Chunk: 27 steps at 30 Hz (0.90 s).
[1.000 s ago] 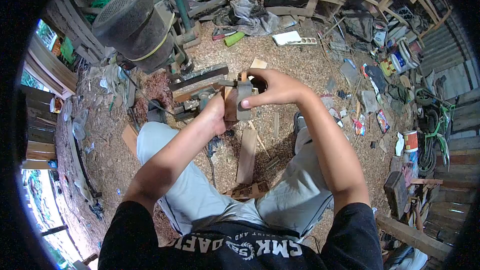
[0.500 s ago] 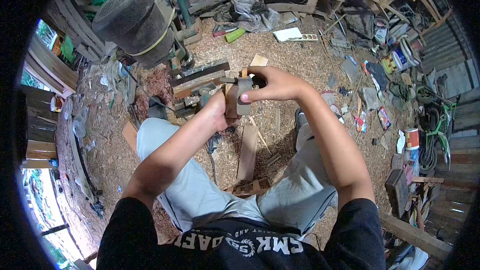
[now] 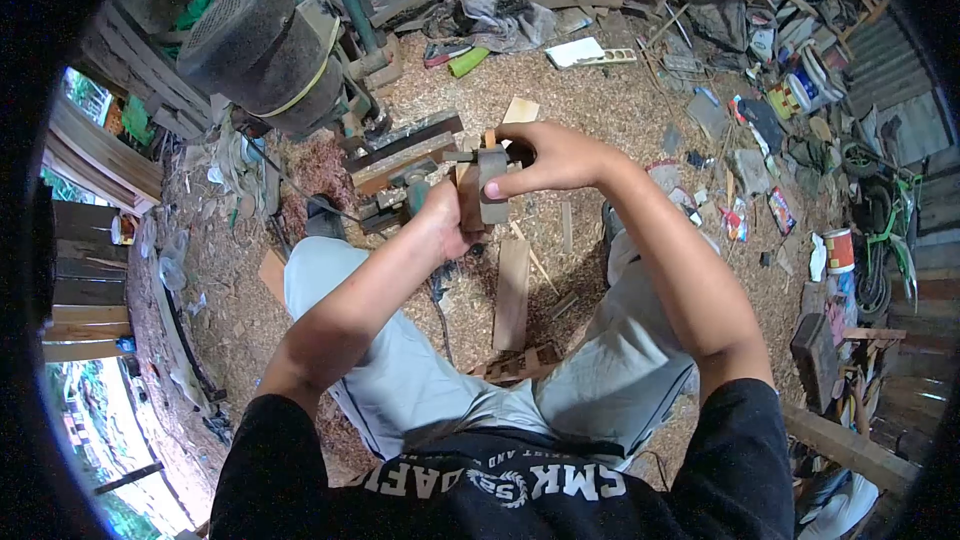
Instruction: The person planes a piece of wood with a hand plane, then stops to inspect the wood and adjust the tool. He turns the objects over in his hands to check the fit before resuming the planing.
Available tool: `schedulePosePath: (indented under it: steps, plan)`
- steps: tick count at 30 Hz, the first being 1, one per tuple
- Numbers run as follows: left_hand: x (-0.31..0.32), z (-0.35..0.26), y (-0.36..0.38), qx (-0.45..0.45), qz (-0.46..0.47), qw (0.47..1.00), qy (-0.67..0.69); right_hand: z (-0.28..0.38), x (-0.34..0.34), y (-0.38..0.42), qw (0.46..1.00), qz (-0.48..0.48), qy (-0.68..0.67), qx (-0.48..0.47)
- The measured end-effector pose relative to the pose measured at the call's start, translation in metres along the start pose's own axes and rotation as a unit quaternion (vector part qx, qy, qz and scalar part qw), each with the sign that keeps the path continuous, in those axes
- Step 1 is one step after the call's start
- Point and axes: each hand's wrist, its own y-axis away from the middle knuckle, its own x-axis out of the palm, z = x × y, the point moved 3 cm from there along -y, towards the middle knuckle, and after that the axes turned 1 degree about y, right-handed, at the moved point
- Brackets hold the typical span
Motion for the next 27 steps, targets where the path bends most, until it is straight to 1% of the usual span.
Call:
schedulePosePath:
  steps: [4, 7, 10, 12, 14, 15, 17, 19, 21, 22, 24, 27]
  plan:
    - [0.000, 0.004, -0.004, 0.010, 0.022, 1.000, 0.018, -0.004, 0.003, 0.001, 1.000, 0.014, -0.016, 0.009]
    - [0.000, 0.005, -0.006, 0.013, 0.032, 0.999, -0.013, -0.005, 0.006, 0.003, 1.000, 0.005, -0.031, 0.006]
    - [0.003, 0.004, -0.003, 0.019, 0.031, 0.999, -0.024, -0.013, 0.007, 0.004, 0.999, -0.011, -0.033, 0.001]
    - [0.004, 0.007, 0.000, -0.003, 0.002, 1.000, -0.019, -0.016, 0.006, 0.005, 1.000, -0.014, -0.023, 0.006]
    - [0.002, 0.011, -0.003, -0.009, 0.003, 1.000, -0.022, -0.017, 0.006, 0.007, 0.998, 0.021, -0.019, 0.058]
    - [0.001, 0.013, -0.007, -0.014, 0.001, 1.000, -0.027, -0.019, 0.007, 0.009, 0.998, 0.022, -0.018, 0.060]
    - [-0.003, 0.019, -0.013, -0.021, 0.004, 0.999, -0.025, -0.022, 0.010, 0.012, 0.998, -0.001, -0.029, 0.048]
    - [-0.006, 0.021, -0.014, -0.030, 0.004, 0.999, -0.026, -0.024, 0.012, 0.012, 0.998, 0.002, -0.031, 0.048]
    - [-0.007, 0.024, -0.012, -0.029, 0.024, 0.997, -0.063, -0.023, 0.017, 0.013, 0.998, 0.008, -0.036, 0.050]
    - [-0.007, 0.026, -0.011, -0.032, 0.023, 0.997, -0.060, -0.022, 0.017, 0.012, 0.998, 0.016, -0.041, 0.046]
    - [-0.005, 0.026, -0.008, -0.033, -0.007, 0.999, -0.023, -0.019, 0.017, 0.011, 0.998, 0.022, -0.045, 0.042]
    - [-0.006, 0.021, -0.012, -0.045, -0.009, 0.998, -0.036, -0.019, 0.016, 0.010, 0.999, 0.012, -0.021, 0.041]
